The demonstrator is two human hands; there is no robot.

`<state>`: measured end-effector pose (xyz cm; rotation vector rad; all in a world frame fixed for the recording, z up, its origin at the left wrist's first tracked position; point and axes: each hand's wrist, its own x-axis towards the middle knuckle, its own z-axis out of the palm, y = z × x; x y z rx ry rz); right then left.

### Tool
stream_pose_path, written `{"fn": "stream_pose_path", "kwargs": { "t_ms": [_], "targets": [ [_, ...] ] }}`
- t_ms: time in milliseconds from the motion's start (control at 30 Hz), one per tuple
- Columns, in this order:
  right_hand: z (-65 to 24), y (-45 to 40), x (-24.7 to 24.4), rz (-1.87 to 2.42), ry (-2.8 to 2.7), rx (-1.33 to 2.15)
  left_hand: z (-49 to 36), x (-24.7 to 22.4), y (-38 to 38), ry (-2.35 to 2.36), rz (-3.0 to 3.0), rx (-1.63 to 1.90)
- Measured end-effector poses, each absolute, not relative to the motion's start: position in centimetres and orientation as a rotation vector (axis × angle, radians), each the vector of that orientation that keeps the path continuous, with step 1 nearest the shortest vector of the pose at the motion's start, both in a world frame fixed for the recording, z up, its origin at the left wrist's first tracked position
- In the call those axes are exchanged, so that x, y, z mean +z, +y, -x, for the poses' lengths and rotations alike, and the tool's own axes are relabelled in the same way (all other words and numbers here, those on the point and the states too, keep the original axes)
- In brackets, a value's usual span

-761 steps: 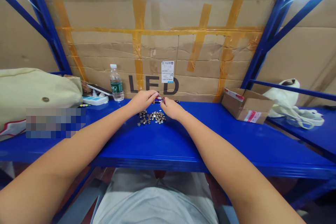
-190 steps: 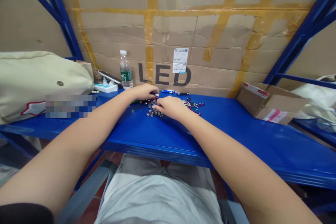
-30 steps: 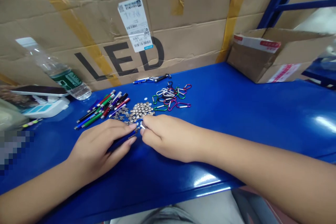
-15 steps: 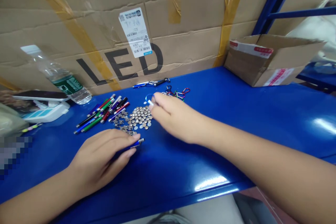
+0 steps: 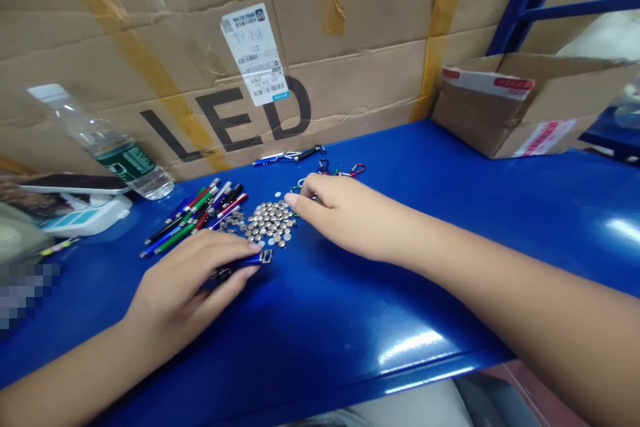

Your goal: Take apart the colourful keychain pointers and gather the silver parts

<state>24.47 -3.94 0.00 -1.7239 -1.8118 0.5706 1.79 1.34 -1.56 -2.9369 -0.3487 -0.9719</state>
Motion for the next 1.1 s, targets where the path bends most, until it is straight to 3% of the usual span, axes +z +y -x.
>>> {"fn": "stream_pose_path", "kwargs": {
  "t_ms": [133,233,667,1100],
  "targets": [
    [-22.1,-5.2,-0.5,1.410,-1.755,1.111,-1.4,-1.7,1.7,-0.323,2.916,-0.962],
    [-21.0,-5.7,-1.0,1.328,-1.711,1.281,-1.3,-1.8,1.8,-0.277,2.897,-0.950],
    [-21.0,-5.6,-0.7,1.352,-1.863,0.933,-1.6,-0.6,0.8,-0.364,2.873,-0.878],
    [-20.7,-5.6,-2.6,1.153,-1.575,1.351,-2.1,-0.1,0.0,-0.589,3.077,-0.850]
  ]
}}
